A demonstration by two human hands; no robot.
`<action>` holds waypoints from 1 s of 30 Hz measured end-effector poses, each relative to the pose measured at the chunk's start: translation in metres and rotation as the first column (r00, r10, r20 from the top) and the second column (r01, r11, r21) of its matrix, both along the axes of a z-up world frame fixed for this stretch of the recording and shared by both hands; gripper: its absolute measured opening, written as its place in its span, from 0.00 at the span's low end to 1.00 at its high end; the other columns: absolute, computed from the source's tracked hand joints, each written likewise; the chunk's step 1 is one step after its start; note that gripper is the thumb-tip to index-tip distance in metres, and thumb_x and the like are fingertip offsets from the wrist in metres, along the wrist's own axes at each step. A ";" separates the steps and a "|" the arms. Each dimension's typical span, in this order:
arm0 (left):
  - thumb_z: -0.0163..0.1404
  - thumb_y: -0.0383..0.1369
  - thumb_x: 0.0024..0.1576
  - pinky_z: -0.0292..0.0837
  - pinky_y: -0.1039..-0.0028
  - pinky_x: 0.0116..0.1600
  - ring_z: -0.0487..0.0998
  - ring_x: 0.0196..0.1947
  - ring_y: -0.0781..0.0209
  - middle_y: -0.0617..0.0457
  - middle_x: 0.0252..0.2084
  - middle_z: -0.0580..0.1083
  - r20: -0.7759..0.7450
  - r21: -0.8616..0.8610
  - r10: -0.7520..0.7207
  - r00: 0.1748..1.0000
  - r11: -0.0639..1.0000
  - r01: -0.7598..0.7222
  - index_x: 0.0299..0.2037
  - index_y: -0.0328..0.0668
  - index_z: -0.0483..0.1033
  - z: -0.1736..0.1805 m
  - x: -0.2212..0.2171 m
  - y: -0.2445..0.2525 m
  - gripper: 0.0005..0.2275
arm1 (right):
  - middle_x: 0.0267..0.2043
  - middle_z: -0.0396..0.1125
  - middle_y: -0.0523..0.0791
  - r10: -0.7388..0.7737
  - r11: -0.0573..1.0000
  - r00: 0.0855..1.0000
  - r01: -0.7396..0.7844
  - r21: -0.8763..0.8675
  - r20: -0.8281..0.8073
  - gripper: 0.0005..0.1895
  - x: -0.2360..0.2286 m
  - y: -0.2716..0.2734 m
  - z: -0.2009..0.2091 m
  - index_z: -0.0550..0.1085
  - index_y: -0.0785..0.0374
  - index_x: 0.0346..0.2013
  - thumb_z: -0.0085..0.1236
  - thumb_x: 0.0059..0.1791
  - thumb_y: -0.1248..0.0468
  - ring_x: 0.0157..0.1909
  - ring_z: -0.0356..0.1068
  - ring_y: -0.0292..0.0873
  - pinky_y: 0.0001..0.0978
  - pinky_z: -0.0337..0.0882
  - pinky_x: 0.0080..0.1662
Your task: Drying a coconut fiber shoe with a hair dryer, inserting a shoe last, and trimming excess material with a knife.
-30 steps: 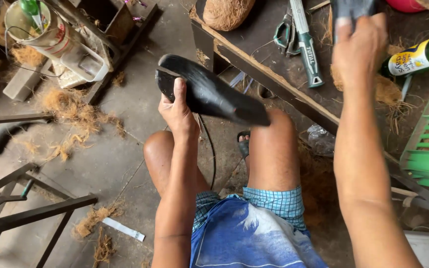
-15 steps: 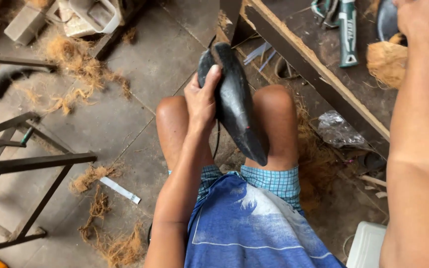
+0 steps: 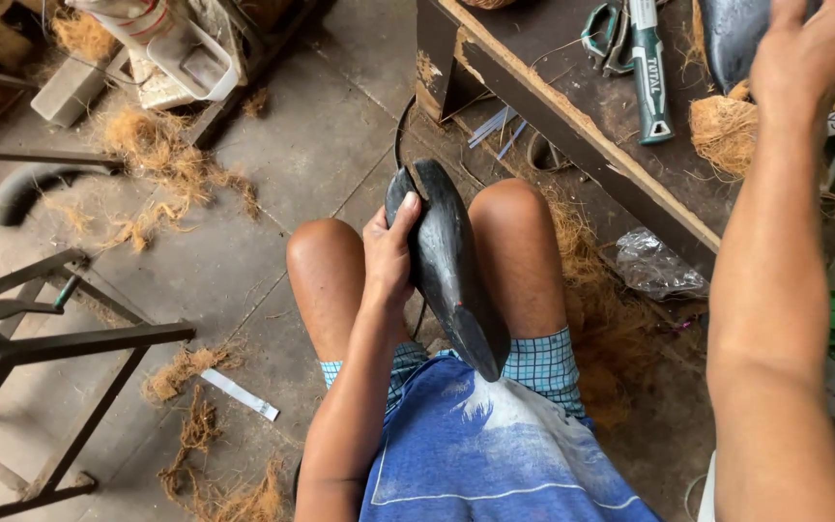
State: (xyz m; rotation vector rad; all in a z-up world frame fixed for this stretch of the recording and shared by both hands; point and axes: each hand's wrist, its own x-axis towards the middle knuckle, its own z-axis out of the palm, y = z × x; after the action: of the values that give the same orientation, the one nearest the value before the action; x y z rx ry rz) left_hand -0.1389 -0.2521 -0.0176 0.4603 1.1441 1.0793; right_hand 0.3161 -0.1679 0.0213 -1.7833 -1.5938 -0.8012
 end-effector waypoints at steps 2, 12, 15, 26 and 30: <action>0.57 0.43 0.51 0.69 0.76 0.31 0.72 0.25 0.68 0.56 0.27 0.73 0.002 -0.020 -0.017 1.000 1.000 0.018 0.37 0.39 0.75 -0.001 0.001 -0.001 0.15 | 0.41 0.72 0.53 0.004 0.987 0.975 -0.039 -0.155 -0.221 0.10 -0.005 -0.016 -0.007 0.73 0.66 0.46 0.67 0.54 0.68 0.38 0.71 0.52 0.43 0.68 0.36; 0.57 0.43 0.52 0.71 0.75 0.29 0.75 0.22 0.64 0.52 0.25 0.75 0.104 -0.043 -0.088 0.991 0.995 0.093 0.35 0.41 0.72 -0.007 0.010 0.004 0.14 | 0.46 0.62 0.51 -0.081 0.902 0.975 -0.017 -0.431 -0.208 0.18 -0.067 -0.074 -0.035 0.78 0.71 0.55 0.63 0.50 0.76 0.49 0.59 0.54 0.48 0.64 0.51; 0.57 0.44 0.52 0.68 0.77 0.28 0.72 0.22 0.68 0.55 0.24 0.72 0.080 -0.030 -0.067 0.995 0.997 0.070 0.33 0.42 0.72 -0.011 0.009 0.002 0.14 | 0.48 0.65 0.53 0.026 0.964 0.985 -0.069 -0.256 -0.169 0.13 -0.076 -0.073 -0.032 0.79 0.75 0.48 0.66 0.49 0.76 0.51 0.58 0.53 0.45 0.63 0.50; 0.58 0.46 0.46 0.73 0.71 0.36 0.76 0.30 0.60 0.50 0.31 0.75 -0.069 0.026 0.026 0.997 0.999 -0.025 0.39 0.41 0.73 0.029 0.024 0.044 0.19 | 0.58 0.61 0.54 0.239 0.862 0.836 -0.417 -0.288 -0.494 0.34 -0.180 0.045 -0.002 0.67 0.65 0.58 0.72 0.42 0.61 0.55 0.63 0.58 0.48 0.68 0.51; 0.57 0.45 0.48 0.69 0.74 0.35 0.72 0.30 0.65 0.54 0.30 0.73 -0.207 0.033 0.122 0.971 0.992 -0.118 0.41 0.40 0.77 0.064 0.040 0.060 0.18 | 0.73 0.45 0.50 0.451 0.831 0.887 -0.459 -0.314 -0.102 0.43 -0.207 0.104 -0.056 0.63 0.52 0.66 0.61 0.35 0.67 0.66 0.48 0.71 0.60 0.63 0.62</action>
State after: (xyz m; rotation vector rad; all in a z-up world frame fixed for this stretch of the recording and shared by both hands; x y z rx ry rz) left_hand -0.0989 -0.1920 0.0459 0.5355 1.3616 1.1686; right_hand 0.1093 -0.0640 -0.0345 -1.5071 -2.1225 -0.2937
